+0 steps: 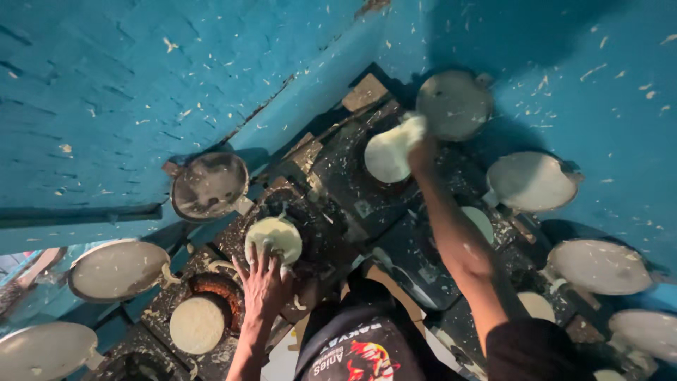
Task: The person scoops batter by hand from a large basin and spreads it onto a row of round griddle molds, pressing and shaping the cooking pancakes with their fingers. They lift finished pancakes off the molds and stack them onto a round woven tray.
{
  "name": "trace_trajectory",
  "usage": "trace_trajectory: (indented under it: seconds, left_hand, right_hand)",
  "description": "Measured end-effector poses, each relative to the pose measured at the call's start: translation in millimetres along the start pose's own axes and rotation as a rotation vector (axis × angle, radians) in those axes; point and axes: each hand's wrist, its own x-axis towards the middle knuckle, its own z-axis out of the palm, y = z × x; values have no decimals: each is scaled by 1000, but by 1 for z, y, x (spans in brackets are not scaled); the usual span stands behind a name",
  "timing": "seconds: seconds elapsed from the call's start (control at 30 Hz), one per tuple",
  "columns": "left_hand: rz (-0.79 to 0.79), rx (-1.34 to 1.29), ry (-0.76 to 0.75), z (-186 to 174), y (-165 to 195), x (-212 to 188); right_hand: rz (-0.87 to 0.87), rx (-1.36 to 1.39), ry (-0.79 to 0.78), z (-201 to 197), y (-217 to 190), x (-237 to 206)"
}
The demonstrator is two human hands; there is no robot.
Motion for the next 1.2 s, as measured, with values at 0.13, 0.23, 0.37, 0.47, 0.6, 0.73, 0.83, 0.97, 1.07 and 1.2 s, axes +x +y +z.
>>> trace_trajectory:
  seconds: [0.13,0.23,0.37,0.47,0.6,0.73,0.83,0.97,1.07,1.2]
  left_hand:
    - [1,17,-4,-8,6,0]
    - [18,-27,-72,-14,7,-2]
    - [13,-15,-209,-12,3,-10]
    - [101,-98,-16,-2,5,-15]
    - [80,-46,31,10,7,-14]
    - [98,-279,48,9,-7,-12]
    - [195,-725,165,5,-23,-6]
    - [-64,-824,166,-12,-50,-2]
    - [-226,-1422,260,-42,-75,-19]
    - [-201,-1467,335,-95,-112,-68]
  right_hand:
    - [-423,86,54,10,-30,-15]
    - [-355,169,71,1,-12,-24]
    - [294,128,187,-44,81,4]
    - [254,185,46,-51,93,9]
    - [-88,237,84,-36,68,-12]
    - [225,332,249,-36,77,-30]
    - [211,575,243,-43,82,-43]
    - [-64,1084,90,-45,23,-77]
    - [-289,1372,-82,-39,-46,-108]
    - [93,1966,-890,-35,-126,-133]
